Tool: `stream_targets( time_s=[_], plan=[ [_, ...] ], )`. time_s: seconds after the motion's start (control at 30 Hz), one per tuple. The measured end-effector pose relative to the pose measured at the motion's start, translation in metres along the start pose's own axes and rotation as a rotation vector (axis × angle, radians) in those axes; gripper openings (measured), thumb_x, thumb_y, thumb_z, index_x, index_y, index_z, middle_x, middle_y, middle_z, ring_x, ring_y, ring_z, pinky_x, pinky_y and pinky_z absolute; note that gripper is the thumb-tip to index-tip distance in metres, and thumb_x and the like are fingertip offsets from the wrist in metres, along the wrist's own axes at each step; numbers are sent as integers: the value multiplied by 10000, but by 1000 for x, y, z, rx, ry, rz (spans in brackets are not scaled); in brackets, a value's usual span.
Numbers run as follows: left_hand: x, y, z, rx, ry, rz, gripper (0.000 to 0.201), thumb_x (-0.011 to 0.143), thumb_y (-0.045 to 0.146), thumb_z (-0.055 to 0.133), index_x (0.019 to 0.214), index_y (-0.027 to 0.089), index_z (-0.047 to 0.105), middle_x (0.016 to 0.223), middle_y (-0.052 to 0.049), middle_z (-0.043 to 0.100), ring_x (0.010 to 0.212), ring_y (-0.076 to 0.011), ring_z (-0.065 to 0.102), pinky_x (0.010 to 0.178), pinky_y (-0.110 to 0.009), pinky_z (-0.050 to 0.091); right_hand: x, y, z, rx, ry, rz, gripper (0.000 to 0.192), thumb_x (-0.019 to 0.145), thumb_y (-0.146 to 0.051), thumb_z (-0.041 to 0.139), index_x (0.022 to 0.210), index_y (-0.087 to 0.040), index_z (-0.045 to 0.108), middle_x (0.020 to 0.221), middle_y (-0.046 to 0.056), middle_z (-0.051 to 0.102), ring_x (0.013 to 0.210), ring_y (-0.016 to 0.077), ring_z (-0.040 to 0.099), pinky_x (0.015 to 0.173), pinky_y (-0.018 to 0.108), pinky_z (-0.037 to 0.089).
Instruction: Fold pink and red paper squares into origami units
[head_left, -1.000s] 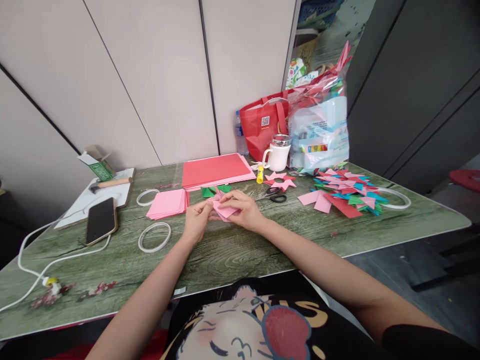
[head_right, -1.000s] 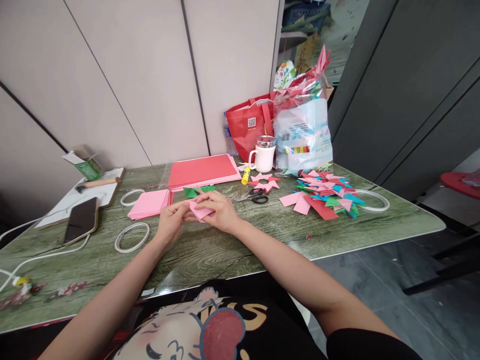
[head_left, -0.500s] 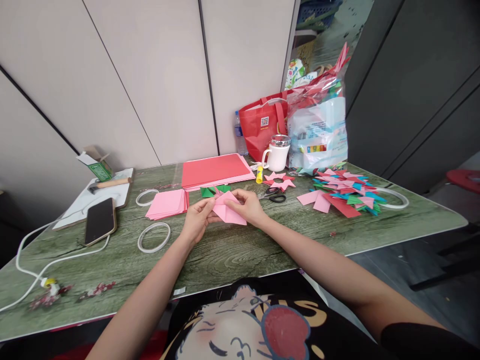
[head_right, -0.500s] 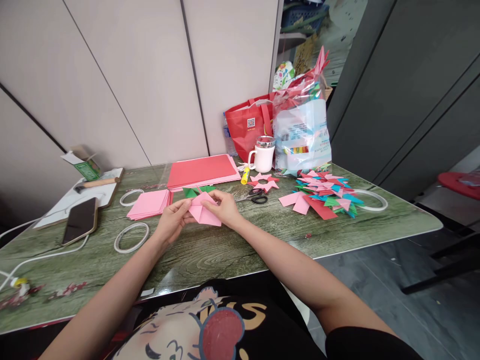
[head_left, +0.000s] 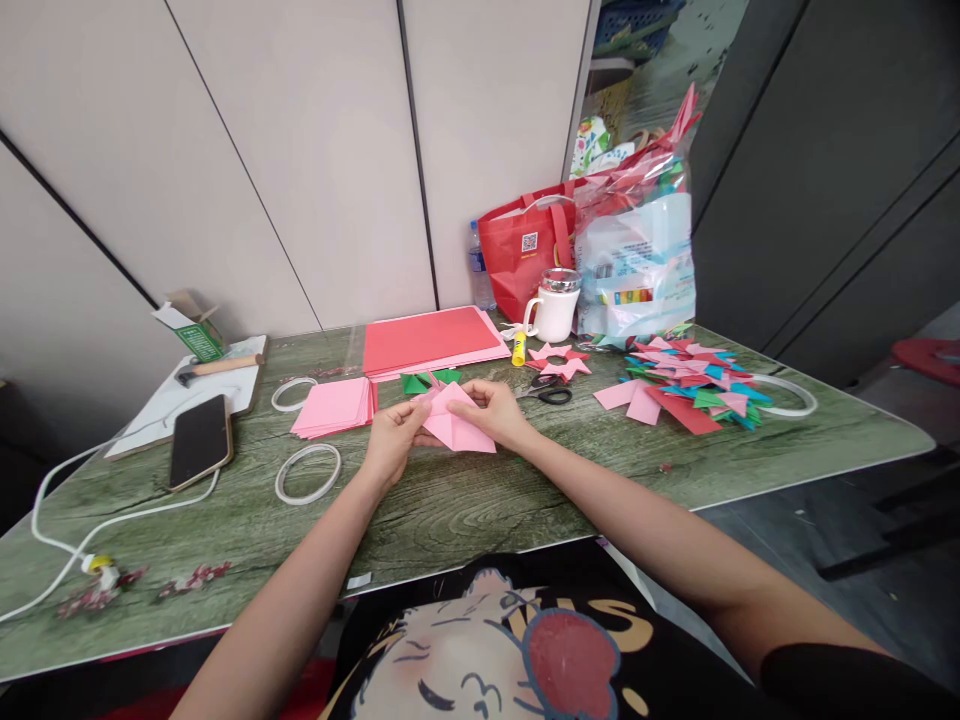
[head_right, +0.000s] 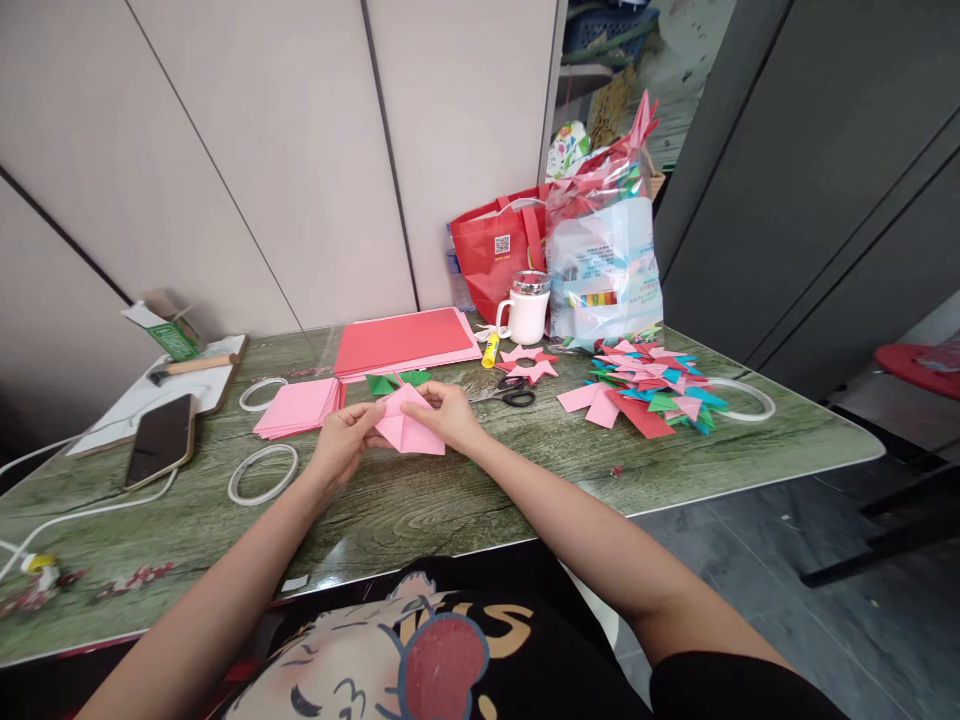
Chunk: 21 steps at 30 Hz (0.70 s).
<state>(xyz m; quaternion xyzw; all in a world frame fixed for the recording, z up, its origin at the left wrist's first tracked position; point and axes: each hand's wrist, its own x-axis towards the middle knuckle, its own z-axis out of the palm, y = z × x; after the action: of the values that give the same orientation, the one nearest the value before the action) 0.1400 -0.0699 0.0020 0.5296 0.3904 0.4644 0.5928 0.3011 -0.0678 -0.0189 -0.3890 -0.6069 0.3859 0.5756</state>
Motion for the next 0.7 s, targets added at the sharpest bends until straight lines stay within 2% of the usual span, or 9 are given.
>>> stream_targets(
  time_s=[0.07, 0.2, 0.33, 0.47, 0.7],
  plan=[
    [1, -1, -1, -9, 22, 8, 295, 594, 364, 697, 744, 113, 669, 633, -26, 654, 546, -140, 583, 518, -283, 521, 0, 0, 0, 4, 5, -7, 232, 648, -352, 645, 758, -150, 617, 769, 35, 670, 669, 150, 609, 592, 254, 475],
    [4, -3, -3, -21, 142, 73, 266, 571, 330, 713, 735, 125, 668, 621, -17, 654, 525, -129, 566, 487, -264, 497, 1, 2, 1, -21, 60, -20, 206, 707, -358, 587, 733, -159, 637, 756, 39, 672, 659, 157, 611, 589, 264, 478],
    [1, -1, 0, 166, 202, 233, 251, 573, 301, 711, 764, 141, 681, 720, -41, 684, 611, -148, 598, 564, -260, 494, 0, 1, 1, -137, 74, -77, 188, 722, -328, 568, 719, -156, 645, 728, 38, 667, 645, 158, 602, 596, 266, 468],
    [-4, 0, 4, 318, 198, 305, 221, 590, 293, 695, 752, 143, 687, 787, -56, 692, 709, -176, 616, 673, -275, 483, -5, -6, 4, -255, 57, -148, 165, 736, -292, 547, 712, -161, 644, 701, 29, 660, 627, 153, 593, 582, 255, 452],
    [-3, -8, 1, 508, 146, 444, 193, 678, 310, 619, 752, 141, 675, 722, -41, 644, 645, -141, 566, 607, -234, 442, -11, -15, 8, -404, 134, -304, 115, 742, -237, 550, 707, -155, 624, 680, 38, 641, 604, 128, 568, 575, 235, 430]
  ],
)
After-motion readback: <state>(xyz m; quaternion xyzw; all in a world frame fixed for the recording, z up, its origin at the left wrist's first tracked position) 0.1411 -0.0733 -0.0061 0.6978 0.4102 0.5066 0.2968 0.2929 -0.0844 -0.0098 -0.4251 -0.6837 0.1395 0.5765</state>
